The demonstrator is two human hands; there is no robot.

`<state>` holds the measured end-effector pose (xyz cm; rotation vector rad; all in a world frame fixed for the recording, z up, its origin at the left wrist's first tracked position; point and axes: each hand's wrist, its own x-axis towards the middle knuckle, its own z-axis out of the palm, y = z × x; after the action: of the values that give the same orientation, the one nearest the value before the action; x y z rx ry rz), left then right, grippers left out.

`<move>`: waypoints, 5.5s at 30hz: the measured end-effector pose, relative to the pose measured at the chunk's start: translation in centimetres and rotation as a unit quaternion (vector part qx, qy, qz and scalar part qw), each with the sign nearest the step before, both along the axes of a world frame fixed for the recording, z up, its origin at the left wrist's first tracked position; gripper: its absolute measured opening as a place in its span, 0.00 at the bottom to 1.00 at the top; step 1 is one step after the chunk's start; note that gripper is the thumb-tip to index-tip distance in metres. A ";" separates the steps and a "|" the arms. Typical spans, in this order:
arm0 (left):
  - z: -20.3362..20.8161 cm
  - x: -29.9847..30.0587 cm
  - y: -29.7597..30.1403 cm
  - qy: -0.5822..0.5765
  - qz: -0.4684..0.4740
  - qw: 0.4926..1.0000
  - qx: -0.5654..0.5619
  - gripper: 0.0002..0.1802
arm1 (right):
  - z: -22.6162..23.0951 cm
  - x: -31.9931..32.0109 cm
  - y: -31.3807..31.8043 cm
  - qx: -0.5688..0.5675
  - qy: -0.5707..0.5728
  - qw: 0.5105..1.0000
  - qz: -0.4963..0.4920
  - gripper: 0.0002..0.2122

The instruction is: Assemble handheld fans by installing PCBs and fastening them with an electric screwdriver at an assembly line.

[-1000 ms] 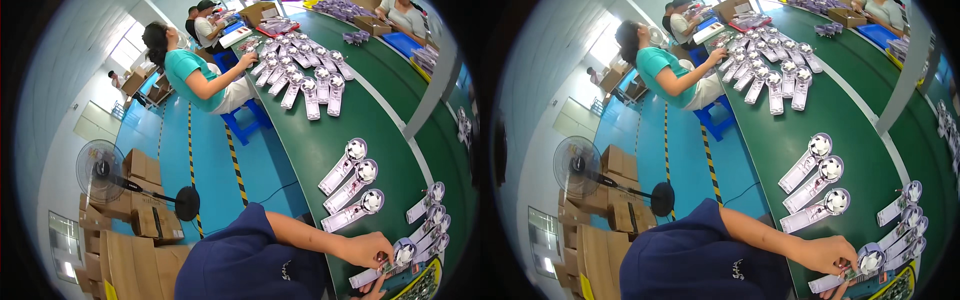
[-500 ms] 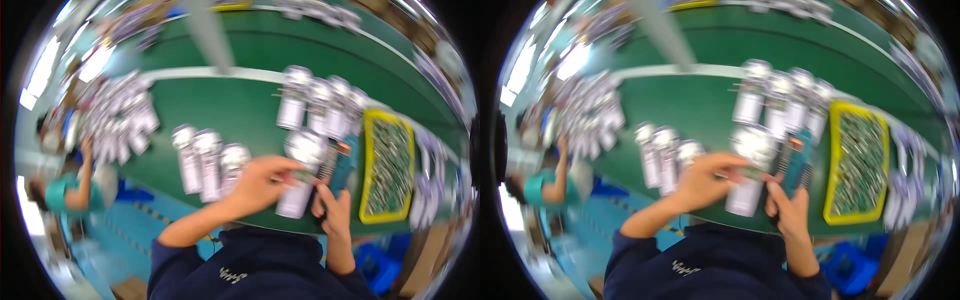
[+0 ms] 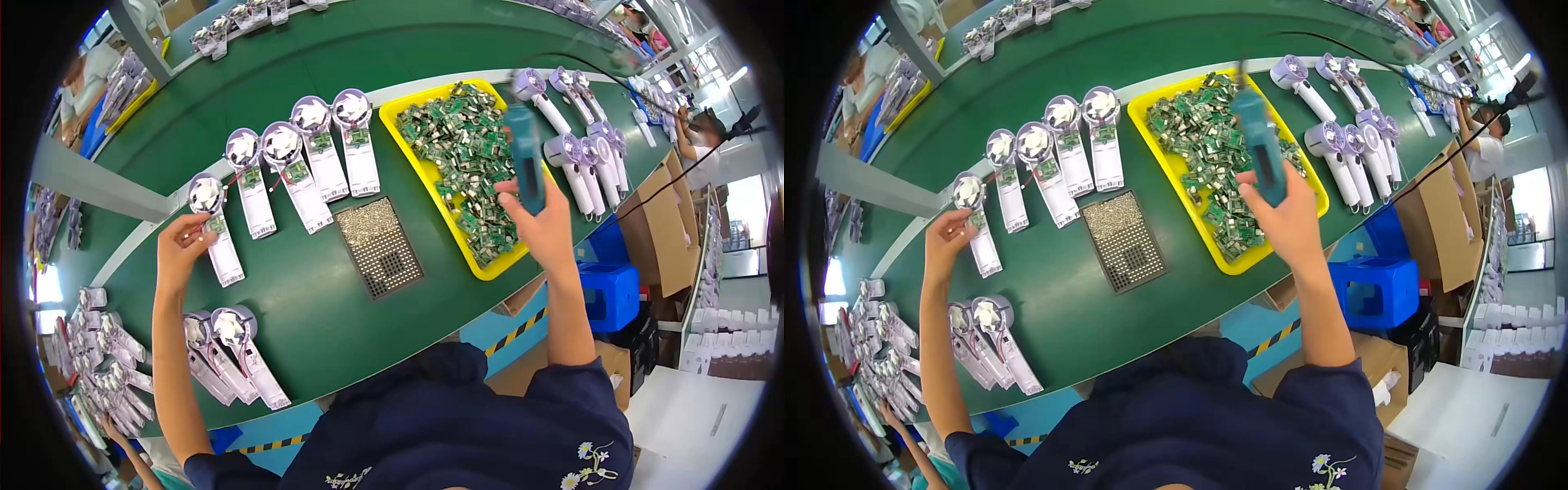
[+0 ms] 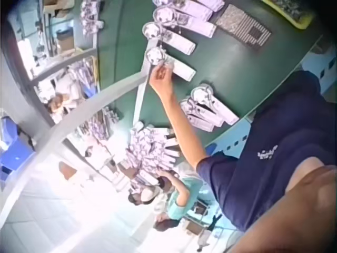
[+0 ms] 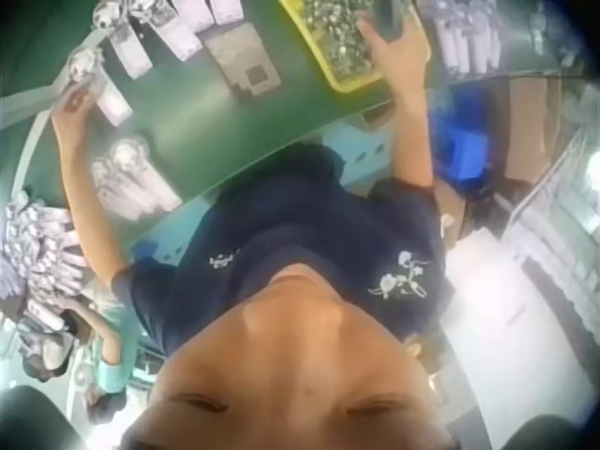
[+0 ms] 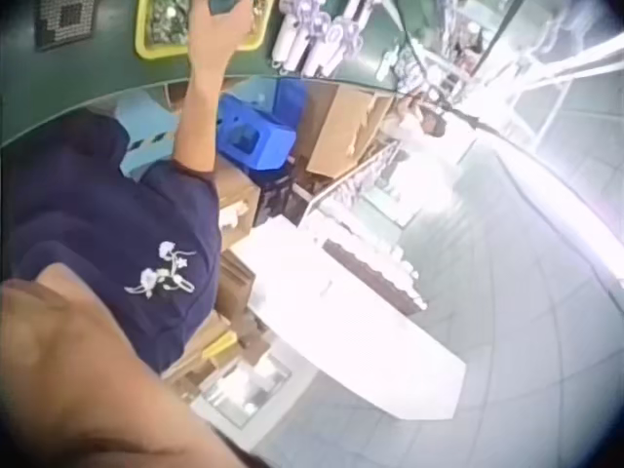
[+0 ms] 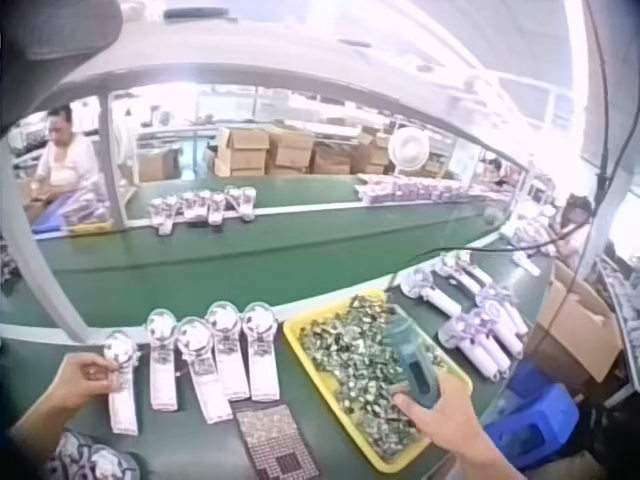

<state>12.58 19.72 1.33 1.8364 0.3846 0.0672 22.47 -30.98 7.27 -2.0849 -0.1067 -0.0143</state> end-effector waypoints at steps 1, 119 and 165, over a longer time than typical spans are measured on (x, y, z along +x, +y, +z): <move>0.1 0.1 -0.4 -0.003 -0.015 1.000 -0.002 0.18 | -0.8 -0.1 0.6 -0.050 -0.082 0.995 0.020 0.10; 0.5 -11.1 -20.0 -0.119 -0.088 0.943 -0.298 0.12 | -7.1 -12.1 12.1 0.416 0.364 0.752 0.359 0.17; 2.0 -14.0 -18.5 -0.080 -0.125 0.950 0.274 0.15 | -5.7 -13.7 11.3 0.222 0.335 0.871 0.283 0.21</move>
<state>-1.39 1.19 3.28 2.3962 0.0077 0.1599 8.78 -19.69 1.61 -1.4317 -0.2563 0.9480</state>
